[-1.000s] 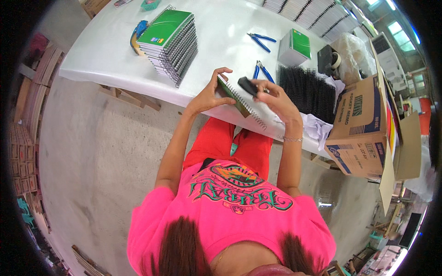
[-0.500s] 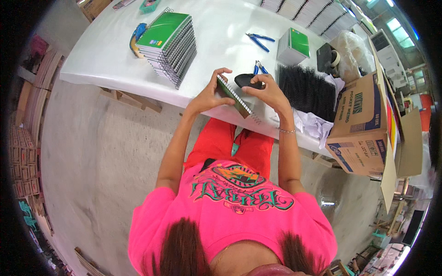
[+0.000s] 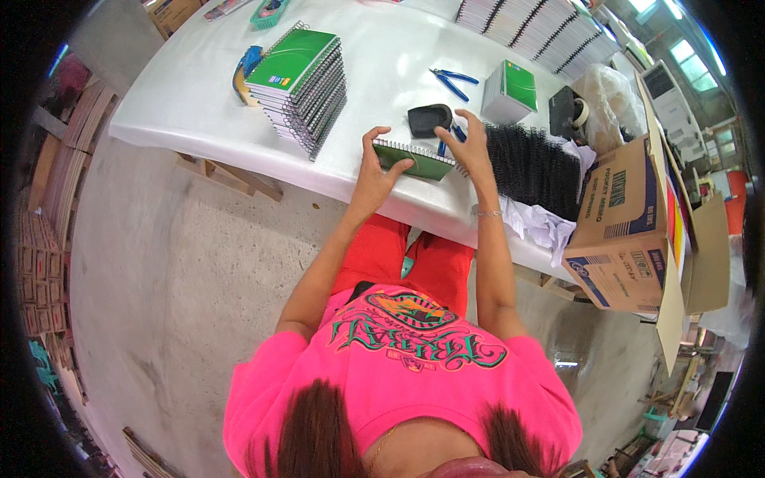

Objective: The person repeatedly assembles spiral-bound notebooks by inserting a black plastic coil into the punched holes of a green notebook cover and pages, then using pliers to close the coil ends. The finished notebooks are stacked on the table.

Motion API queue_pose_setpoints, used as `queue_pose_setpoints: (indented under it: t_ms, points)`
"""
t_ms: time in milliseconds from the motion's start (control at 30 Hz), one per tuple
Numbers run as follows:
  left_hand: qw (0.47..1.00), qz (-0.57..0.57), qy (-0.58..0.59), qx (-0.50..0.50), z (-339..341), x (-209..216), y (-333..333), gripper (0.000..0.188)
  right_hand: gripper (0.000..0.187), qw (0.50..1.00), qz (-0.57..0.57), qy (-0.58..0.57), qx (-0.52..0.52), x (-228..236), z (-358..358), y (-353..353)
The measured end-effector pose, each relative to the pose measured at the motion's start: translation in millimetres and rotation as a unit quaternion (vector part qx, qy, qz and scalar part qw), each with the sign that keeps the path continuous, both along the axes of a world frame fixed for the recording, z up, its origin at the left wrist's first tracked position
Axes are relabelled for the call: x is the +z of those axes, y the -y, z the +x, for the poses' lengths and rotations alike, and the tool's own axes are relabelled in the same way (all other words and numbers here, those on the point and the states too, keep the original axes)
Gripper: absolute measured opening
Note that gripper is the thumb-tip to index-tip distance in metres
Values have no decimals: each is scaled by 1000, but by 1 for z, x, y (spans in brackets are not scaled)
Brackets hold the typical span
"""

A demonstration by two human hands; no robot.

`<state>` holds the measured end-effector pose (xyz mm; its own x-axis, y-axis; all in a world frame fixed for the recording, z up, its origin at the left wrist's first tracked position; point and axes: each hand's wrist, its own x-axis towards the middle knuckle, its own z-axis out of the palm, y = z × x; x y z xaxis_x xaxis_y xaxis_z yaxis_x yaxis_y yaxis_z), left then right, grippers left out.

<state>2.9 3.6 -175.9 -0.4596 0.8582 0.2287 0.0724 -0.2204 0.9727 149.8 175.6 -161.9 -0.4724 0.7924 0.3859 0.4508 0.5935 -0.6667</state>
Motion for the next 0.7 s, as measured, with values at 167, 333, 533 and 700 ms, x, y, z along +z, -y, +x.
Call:
queue_pose_setpoints:
  t_ms: [167,333,533,700]
  points:
    - [998,18,38,40,14,5,7,46,77,984,47,170,-7,-21,23,14]
    - [996,41,20,75,11,5,8,32,80,988,-61,144,-10,4,19,19]
    - [994,40,47,91,9,3,7,25,77,992,-34,-88,-85,31,38,25]
    - [992,49,60,103,8,-1,10,23,67,870,-273,-408,36,73,48,84]
